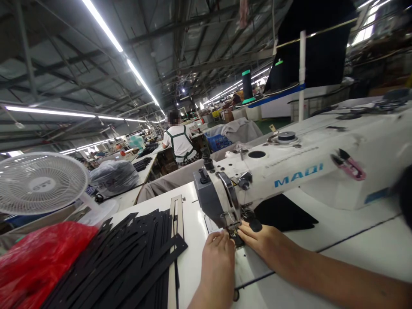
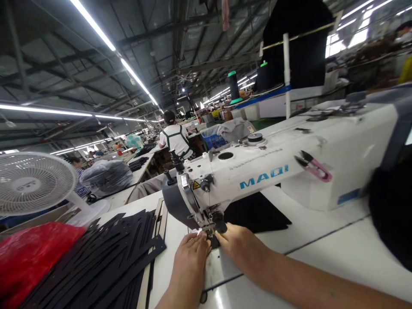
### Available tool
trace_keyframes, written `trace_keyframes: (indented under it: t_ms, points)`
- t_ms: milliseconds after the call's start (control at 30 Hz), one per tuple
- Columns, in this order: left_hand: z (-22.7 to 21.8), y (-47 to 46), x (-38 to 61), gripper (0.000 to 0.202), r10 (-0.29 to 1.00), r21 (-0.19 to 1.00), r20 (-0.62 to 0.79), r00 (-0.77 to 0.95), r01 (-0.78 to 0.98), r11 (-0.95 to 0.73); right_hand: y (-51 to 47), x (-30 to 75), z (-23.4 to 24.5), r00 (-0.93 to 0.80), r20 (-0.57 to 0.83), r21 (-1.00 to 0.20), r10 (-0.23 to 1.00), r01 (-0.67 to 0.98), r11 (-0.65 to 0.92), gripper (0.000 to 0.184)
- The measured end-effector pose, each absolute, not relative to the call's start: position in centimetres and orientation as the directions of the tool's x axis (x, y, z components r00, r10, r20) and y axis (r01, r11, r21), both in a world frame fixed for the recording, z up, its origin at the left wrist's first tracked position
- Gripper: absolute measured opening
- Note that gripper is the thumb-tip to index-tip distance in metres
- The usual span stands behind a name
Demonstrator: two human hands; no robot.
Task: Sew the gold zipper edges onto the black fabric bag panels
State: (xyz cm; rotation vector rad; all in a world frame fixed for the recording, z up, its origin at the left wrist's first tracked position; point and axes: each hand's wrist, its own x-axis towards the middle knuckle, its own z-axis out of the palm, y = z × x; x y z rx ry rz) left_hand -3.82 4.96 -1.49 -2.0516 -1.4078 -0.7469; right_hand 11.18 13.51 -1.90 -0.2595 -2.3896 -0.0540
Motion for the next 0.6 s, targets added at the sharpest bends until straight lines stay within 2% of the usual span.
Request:
trace_keyframes:
  t_ms: [300,600]
  points:
    - [-1.4,4.9,-3.9,0.015,0.701,-0.055,0.665,0.257,0.953,-0.298,13.3,10.8,-1.0,-0.720,0.671,-0.047,0.178,0.198,0.979,0.040]
    - [-1.1,4.4,-3.6,0.017,0.700,0.051,0.701,0.140,0.968,-0.245,12.9,10.8,-0.9,-0.723,0.623,-0.257,0.300,0.173,0.951,0.028]
